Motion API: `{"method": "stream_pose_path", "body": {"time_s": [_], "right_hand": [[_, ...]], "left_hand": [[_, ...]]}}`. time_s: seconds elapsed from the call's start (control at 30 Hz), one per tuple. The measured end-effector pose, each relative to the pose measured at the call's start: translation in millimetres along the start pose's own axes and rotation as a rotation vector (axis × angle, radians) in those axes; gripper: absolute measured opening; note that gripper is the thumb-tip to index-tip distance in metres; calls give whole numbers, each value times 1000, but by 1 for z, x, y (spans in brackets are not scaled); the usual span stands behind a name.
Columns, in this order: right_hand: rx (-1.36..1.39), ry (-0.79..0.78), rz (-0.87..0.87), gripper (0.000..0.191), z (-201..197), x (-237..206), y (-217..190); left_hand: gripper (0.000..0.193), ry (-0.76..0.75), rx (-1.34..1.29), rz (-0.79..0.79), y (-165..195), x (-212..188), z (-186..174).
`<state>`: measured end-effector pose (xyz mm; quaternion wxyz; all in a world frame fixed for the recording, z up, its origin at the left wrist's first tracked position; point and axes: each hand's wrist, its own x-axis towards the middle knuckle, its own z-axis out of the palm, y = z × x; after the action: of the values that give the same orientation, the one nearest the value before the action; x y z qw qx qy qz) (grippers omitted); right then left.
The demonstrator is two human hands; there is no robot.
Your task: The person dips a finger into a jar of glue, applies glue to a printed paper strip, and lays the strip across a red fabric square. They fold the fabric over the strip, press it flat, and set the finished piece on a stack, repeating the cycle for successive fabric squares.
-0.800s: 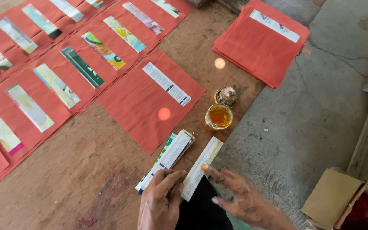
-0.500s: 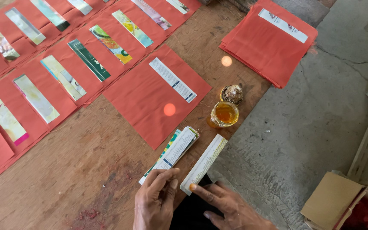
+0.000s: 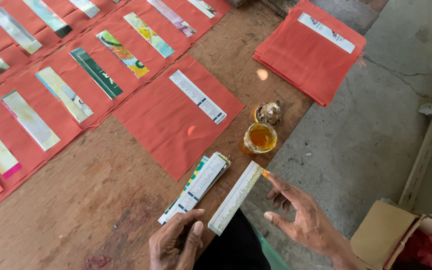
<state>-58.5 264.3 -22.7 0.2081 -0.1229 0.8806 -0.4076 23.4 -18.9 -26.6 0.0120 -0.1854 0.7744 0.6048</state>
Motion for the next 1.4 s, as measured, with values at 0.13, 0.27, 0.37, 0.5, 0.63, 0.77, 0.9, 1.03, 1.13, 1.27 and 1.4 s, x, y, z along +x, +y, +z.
{"method": "stream_pose_path", "body": {"time_s": [0.13, 0.27, 0.37, 0.5, 0.63, 0.77, 0.9, 1.03, 1.13, 1.27, 1.4], "right_hand": [[-71, -15, -29, 93, -5, 25, 5], [-18, -85, -83, 96, -4, 47, 11], [-106, -152, 17, 101, -5, 55, 7], [-139, -200, -32, 103, -8, 64, -10], [-132, -300, 3, 104, -4, 66, -28], [-212, -400, 142, 100, 10, 58, -33], [-221, -350, -129, 98, 18, 20, -30], [-305, -342, -309, 93, 34, 7, -24], [-287, -315, -437, 89, 36, 4, -25], [-498, -215, -236, 80, 36, 8, -29], [-491, -232, -246, 78, 44, 10, -31]], "left_hand": [[18, 10, -29, 18, -2, 14, 7], [17, 19, -16, -7, -3, 25, 10], [17, 9, -39, 17, -4, 26, 11], [21, -7, -4, -46, -6, 30, 11], [24, -53, -16, -51, -10, 38, 6], [23, -94, -66, 3, -12, 46, 0], [24, -93, -112, 17, 0, 19, 7], [23, -96, -125, 41, 3, 16, 8], [23, -99, -135, 57, 5, 19, 7], [24, -104, -149, 0, 6, 21, 5], [25, -92, -168, 51, 5, 22, 3]]}}
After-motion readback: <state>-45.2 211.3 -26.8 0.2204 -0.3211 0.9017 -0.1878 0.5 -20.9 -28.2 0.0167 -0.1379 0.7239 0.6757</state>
